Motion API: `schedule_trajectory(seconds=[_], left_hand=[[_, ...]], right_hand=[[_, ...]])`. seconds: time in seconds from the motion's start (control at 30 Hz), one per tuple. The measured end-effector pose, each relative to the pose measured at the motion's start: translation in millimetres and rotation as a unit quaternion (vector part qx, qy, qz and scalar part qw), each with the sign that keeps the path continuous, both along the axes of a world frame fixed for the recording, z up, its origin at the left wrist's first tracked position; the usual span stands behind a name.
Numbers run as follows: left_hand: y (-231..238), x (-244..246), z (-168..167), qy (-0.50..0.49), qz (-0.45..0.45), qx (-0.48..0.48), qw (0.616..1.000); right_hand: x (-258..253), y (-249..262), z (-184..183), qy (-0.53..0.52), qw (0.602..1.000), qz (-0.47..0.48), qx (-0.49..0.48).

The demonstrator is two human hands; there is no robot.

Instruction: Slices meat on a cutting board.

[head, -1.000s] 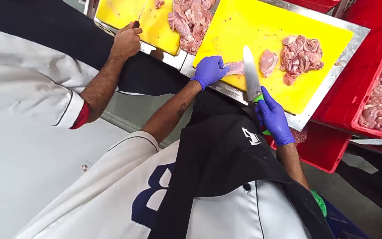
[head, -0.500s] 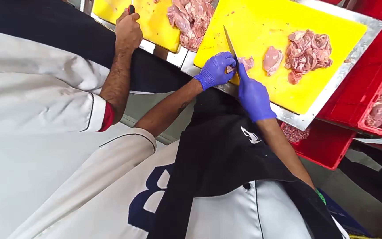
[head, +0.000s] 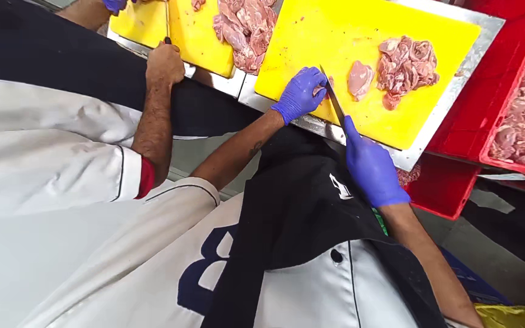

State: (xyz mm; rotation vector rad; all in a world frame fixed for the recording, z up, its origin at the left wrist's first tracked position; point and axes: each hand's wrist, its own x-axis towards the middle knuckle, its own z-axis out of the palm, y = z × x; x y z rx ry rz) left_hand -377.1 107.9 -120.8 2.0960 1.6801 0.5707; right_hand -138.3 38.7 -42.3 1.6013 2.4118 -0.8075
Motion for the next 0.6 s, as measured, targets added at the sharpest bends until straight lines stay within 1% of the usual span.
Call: schedule_trajectory(seconds=[0.07, 0.13, 0.17, 0.23, 0.27, 0.3, 0.33, 0.37, 0.4, 0.43, 0.47, 0.5, 0.53, 0.57, 0.6], left_hand=[[-2, 2, 0, 0.002, 0.003, 0.005, 1.000], [3, -2, 3, -0.019, 0.007, -0.005, 1.000], [4, -6, 5, -0.049, 0.018, -0.022, 0.998], [13, -15, 10, -0.135, 0.067, -0.050, 0.987], [19, -20, 13, -0.163, 0.084, -0.057, 0.982], [21, -23, 16, -0.160, 0.076, -0.063, 0.982], [21, -23, 18, -0.126, 0.034, -0.075, 0.989], [18, -20, 19, -0.070, -0.035, -0.087, 0.993], [11, -14, 20, -0.010, -0.118, -0.098, 0.988], [4, -7, 26, 0.040, -0.199, -0.121, 0.972], [1, -2, 33, 0.070, -0.275, -0.147, 0.947], [2, 2, 42, 0.069, -0.343, -0.175, 0.920], [8, 3, 51, 0.031, -0.386, -0.203, 0.899], [20, 2, 62, -0.031, -0.390, -0.224, 0.893], [37, -1, 74, -0.113, -0.345, -0.221, 0.905]], right_hand=[[-25, 25, -20, 0.039, 0.999, -0.011, 0.005], [-45, 55, -25, 0.071, 0.997, -0.012, 0.013], [-49, 66, -26, 0.090, 0.996, -0.013, 0.019], [-49, 87, -21, 0.099, 0.994, -0.017, 0.050], [-44, 94, -14, 0.110, 0.991, -0.028, 0.065], [-36, 96, -7, 0.132, 0.988, -0.045, 0.069], [-24, 95, 1, 0.157, 0.983, -0.063, 0.069], [-10, 91, 7, 0.180, 0.978, -0.079, 0.064], [2, 87, 12, 0.197, 0.974, -0.098, 0.051], [13, 84, 15, 0.208, 0.970, -0.118, 0.039], [21, 84, 16, 0.217, 0.966, -0.139, 0.029], [29, 83, 16, 0.226, 0.960, -0.161, 0.019], [37, 82, 15, 0.241, 0.953, -0.184, 0.010], [45, 80, 12, 0.258, 0.944, -0.205, 0.004], [52, 78, 10, 0.277, 0.934, -0.224, -0.003]])
